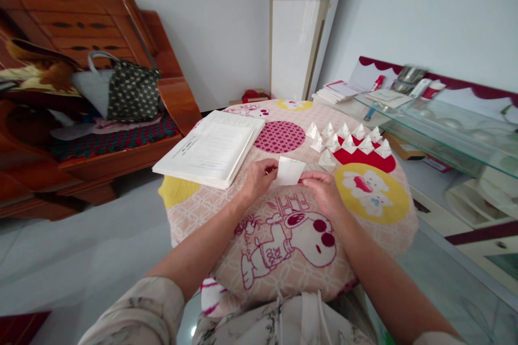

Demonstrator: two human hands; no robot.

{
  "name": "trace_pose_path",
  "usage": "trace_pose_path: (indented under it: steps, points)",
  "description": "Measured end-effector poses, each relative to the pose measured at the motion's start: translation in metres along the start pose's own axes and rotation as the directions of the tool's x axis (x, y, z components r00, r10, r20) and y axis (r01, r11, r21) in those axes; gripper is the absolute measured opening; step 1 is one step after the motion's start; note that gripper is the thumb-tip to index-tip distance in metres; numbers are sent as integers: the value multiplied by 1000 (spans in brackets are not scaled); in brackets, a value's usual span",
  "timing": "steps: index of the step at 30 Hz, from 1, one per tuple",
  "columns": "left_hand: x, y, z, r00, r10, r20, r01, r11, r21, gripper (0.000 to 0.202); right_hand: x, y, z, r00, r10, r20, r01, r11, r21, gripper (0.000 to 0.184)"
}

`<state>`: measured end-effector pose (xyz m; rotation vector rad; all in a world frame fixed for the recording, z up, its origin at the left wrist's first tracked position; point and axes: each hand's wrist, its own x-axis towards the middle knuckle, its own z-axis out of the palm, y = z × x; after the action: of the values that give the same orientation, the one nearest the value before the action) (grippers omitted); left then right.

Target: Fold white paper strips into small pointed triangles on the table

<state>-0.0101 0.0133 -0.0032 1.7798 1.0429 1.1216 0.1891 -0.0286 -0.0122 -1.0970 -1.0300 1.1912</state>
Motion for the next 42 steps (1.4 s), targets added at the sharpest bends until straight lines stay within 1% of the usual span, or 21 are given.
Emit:
trace_pose_path:
  steps: [1, 3, 6, 8, 10, 12, 14, 16, 18, 20, 23, 25, 26, 28, 31, 32, 34, 36, 38, 39, 42]
  points:
    - [0, 1, -1, 998, 60, -13, -59, 994, 97, 11, 0, -1, 0, 1000, -19, -18, 19, 1000, 6, 11]
    - [-2, 5, -3, 988, 157, 4, -152, 949, 276, 12, 0, -3, -1, 995, -78, -58, 77, 997, -15, 20]
    - [-6, 10, -3, 966, 245, 83, -256, 857, 447, 17, -1, -6, -4, 980, -185, -75, 171, 971, -165, 27]
    - [-8, 11, -1, 952, 277, 129, -304, 811, 499, 20, -3, -8, -5, 967, -255, -17, 241, 933, -268, 24]
    - [-8, 9, 1, 941, 301, 155, -336, 774, 537, 21, -4, -9, -5, 942, -328, 75, 333, 877, -345, 19]
    - [-9, 8, 3, 935, 315, 163, -351, 750, 562, 21, -5, -11, -5, 905, -397, 151, 422, 802, -422, 13]
    - [-9, 9, 3, 932, 327, 155, -356, 751, 557, 22, -6, -11, -3, 879, -439, 187, 468, 716, -518, 14]
    - [-11, 12, 3, 928, 352, 126, -364, 776, 515, 23, -6, -10, -1, 879, -445, 173, 450, 650, -612, 21]
    - [-13, 16, 1, 916, 380, 131, -396, 802, 447, 26, -6, -9, 0, 895, -431, 112, 388, 631, -672, 26]
    - [-15, 19, 1, 895, 397, 205, -446, 809, 383, 33, -6, -7, 1, 908, -419, 30, 321, 647, -692, 29]
    - [-16, 19, 4, 835, 417, 359, -530, 784, 323, 39, -4, -3, 0, 909, -410, -77, 248, 679, -691, 29]
    - [-16, 15, 8, 799, 429, 421, -574, 753, 320, 33, -2, 0, -1, 912, -393, -118, 215, 702, -679, 25]
    - [-15, 13, 9, 788, 436, 434, -589, 740, 326, 29, -2, 1, -1, 917, -376, -130, 199, 717, -669, 24]
    - [-13, 9, 11, 786, 444, 431, -596, 729, 335, 26, -1, 2, -1, 934, -329, -140, 171, 754, -634, 20]
    - [-9, 3, 7, 789, 436, 433, -588, 741, 325, 27, -1, 3, -2, 956, -266, -123, 156, 816, -557, 10]
    - [-8, 2, 5, 787, 425, 447, -586, 741, 327, 28, -1, 3, -3, 962, -247, -119, 150, 837, -527, 11]
    - [-5, -1, 0, 781, 405, 476, -588, 735, 339, 30, 1, 4, -6, 972, -199, -123, 117, 870, -480, 22]
    - [-4, -4, -4, 775, 402, 487, -590, 735, 333, 32, 4, 5, -9, 981, -155, -118, 81, 875, -477, 28]
    - [-4, -7, -5, 763, 411, 499, -600, 738, 309, 32, 6, 6, -11, 983, -155, -94, 79, 833, -548, 28]
    - [-4, -8, -6, 753, 413, 512, -608, 735, 301, 32, 6, 5, -12, 983, -163, -79, 83, 790, -607, 27]
    - [-6, -8, -5, 733, 378, 566, -620, 715, 325, 37, 5, 1, -11, 985, -163, -56, 53, 600, -798, 26]
